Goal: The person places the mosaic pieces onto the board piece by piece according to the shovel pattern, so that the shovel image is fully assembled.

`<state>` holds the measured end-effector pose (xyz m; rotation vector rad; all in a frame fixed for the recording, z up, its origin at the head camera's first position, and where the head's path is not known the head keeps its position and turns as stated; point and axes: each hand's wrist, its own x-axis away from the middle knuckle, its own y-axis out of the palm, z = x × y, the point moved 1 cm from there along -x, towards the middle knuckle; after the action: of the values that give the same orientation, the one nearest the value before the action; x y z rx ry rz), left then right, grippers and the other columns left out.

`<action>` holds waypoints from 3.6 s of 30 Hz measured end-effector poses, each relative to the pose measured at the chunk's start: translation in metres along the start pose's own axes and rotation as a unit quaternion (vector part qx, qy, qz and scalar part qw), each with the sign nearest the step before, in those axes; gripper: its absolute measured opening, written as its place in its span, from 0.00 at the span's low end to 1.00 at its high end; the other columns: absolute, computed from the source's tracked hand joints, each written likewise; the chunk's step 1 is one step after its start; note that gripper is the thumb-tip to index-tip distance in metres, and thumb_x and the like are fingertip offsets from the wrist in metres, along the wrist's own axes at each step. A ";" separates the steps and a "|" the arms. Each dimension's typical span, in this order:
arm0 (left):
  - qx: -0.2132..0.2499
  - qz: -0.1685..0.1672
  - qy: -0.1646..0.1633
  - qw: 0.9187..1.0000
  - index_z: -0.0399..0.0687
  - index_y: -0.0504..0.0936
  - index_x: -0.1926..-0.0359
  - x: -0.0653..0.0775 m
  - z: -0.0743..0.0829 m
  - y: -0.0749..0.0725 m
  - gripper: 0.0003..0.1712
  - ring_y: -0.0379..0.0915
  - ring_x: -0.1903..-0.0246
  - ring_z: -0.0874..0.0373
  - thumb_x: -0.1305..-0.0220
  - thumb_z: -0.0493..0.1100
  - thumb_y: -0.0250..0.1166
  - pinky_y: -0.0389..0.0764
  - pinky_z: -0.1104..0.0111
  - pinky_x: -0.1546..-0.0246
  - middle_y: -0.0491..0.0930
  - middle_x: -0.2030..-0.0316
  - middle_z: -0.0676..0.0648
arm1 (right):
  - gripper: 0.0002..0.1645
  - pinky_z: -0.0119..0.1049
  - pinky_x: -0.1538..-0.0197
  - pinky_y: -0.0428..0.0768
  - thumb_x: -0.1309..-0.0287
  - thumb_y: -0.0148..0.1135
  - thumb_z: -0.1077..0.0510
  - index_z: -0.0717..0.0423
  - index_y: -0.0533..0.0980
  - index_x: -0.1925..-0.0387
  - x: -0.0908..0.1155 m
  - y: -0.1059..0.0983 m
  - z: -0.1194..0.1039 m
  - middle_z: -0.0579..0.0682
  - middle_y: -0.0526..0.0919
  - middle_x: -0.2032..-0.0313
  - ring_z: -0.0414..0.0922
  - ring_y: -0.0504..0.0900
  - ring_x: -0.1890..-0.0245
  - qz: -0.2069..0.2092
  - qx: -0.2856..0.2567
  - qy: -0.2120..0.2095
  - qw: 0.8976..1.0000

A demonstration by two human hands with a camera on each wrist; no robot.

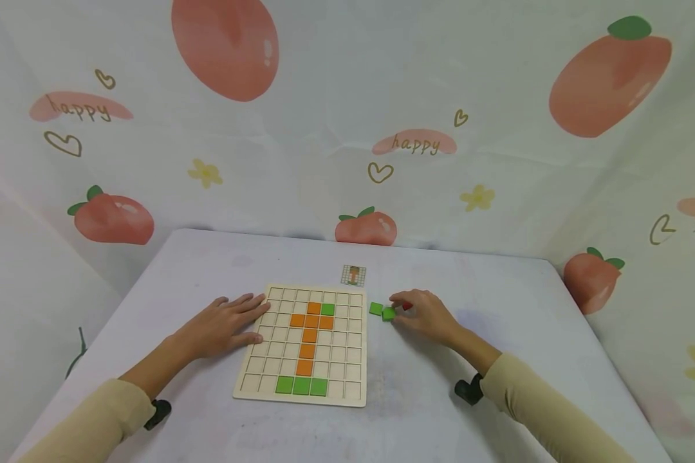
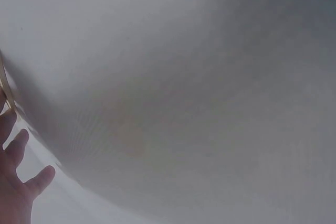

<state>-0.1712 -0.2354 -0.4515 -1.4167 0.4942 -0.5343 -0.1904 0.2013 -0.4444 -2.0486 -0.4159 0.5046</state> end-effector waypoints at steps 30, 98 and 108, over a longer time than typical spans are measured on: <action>-0.004 0.009 0.005 1.000 0.49 0.67 0.27 -0.002 -0.002 0.002 0.42 0.61 0.30 0.41 0.33 0.68 0.58 0.68 0.41 0.41 0.65 0.28 0.43 | 0.21 0.48 0.42 0.76 0.40 0.70 0.56 0.57 0.80 0.46 -0.083 0.048 -0.064 0.48 0.88 0.58 0.46 0.85 0.55 0.011 -0.019 -0.010 1.000; -0.005 -0.002 -0.001 1.000 0.49 0.66 0.27 -0.001 0.000 0.001 0.42 0.60 0.30 0.42 0.33 0.68 0.56 0.67 0.41 0.40 0.64 0.28 0.43 | 0.27 0.51 0.43 0.75 0.47 0.75 0.59 0.58 0.79 0.45 -0.034 0.022 -0.013 0.49 0.88 0.54 0.46 0.84 0.51 -0.042 -0.017 0.024 0.999; -0.002 0.000 -0.001 1.000 0.49 0.67 0.27 0.000 0.002 0.000 0.42 0.61 0.30 0.41 0.33 0.67 0.58 0.68 0.41 0.40 0.65 0.29 0.43 | 0.27 0.52 0.43 0.76 0.48 0.75 0.62 0.61 0.79 0.45 -0.024 0.021 -0.010 0.52 0.87 0.55 0.50 0.84 0.51 -0.025 -0.026 0.030 0.999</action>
<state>-0.1700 -0.2338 -0.4510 -1.4214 0.4940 -0.5307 -0.2038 0.1723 -0.4534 -2.0919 -0.4473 0.4056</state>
